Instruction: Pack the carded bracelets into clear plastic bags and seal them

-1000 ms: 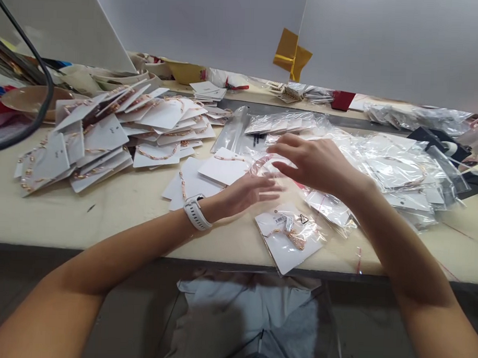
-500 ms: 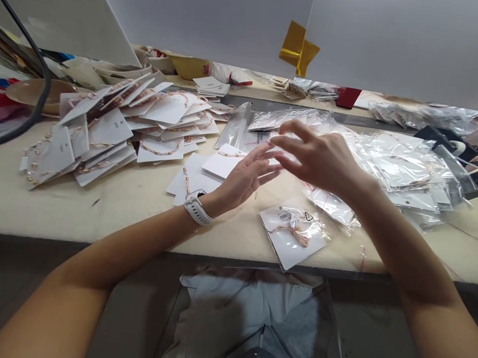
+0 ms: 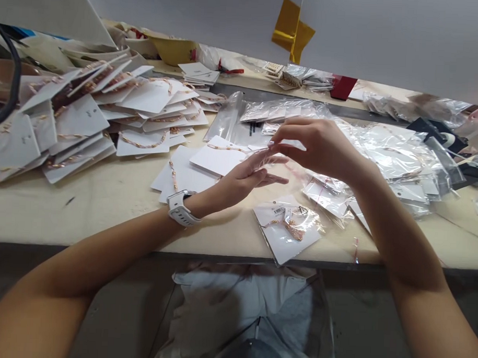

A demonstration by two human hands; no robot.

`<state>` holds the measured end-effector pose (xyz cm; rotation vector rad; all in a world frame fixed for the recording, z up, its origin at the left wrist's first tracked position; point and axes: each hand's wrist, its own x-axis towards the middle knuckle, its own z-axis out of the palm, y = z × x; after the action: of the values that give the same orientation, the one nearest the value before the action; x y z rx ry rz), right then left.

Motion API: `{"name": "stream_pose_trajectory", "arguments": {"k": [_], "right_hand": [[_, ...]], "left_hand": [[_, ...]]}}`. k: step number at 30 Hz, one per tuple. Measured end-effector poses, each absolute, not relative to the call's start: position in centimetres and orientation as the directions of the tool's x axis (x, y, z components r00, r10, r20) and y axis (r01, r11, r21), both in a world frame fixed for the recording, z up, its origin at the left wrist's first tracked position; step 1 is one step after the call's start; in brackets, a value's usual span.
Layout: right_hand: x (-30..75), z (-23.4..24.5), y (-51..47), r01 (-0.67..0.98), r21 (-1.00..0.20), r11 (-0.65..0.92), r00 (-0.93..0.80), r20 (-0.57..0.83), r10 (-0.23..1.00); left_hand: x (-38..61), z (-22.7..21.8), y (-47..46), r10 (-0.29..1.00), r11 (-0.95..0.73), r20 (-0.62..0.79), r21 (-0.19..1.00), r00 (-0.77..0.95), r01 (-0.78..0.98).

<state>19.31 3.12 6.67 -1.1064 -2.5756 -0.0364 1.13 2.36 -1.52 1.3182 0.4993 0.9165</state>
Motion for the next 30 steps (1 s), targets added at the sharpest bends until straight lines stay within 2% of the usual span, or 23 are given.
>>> {"name": "stream_pose_trajectory", "arguments": {"k": [4, 11, 18, 21, 25, 30], "right_hand": [[19.4, 6.9, 3.1, 0.732, -0.129, 0.669, -0.614, 0.300, 0.730], [19.3, 6.4, 3.4, 0.825, 0.085, 0.559, -0.553, 0.326, 0.767], [19.4, 5.6, 4.3, 0.868, 0.134, 0.479, -0.493, 0.352, 0.796], [19.0, 5.1, 4.6, 0.888, 0.097, 0.449, -0.448, 0.393, 0.803], [18.9, 4.4, 5.4, 0.907, -0.013, 0.420, -0.372, 0.443, 0.816], [22.9, 5.3, 7.8, 0.951, -0.240, 0.196, -0.018, 0.588, 0.809]], "left_hand": [[1.1, -1.5, 2.3, 0.779, -0.034, 0.182, 0.968, 0.600, -0.250], [0.4, -1.8, 3.4, 0.726, -0.055, 0.165, 0.982, 0.667, -0.182], [1.0, -1.9, 3.0, 0.791, 0.015, 0.089, 0.986, 0.605, -0.164], [1.2, -1.9, 3.1, 0.816, 0.057, 0.057, 0.982, 0.576, -0.179], [1.1, -1.8, 3.3, 0.824, 0.089, 0.047, 0.974, 0.565, -0.210], [1.1, -2.2, 2.7, 0.740, 0.199, -0.010, 0.958, 0.672, -0.205]]}}
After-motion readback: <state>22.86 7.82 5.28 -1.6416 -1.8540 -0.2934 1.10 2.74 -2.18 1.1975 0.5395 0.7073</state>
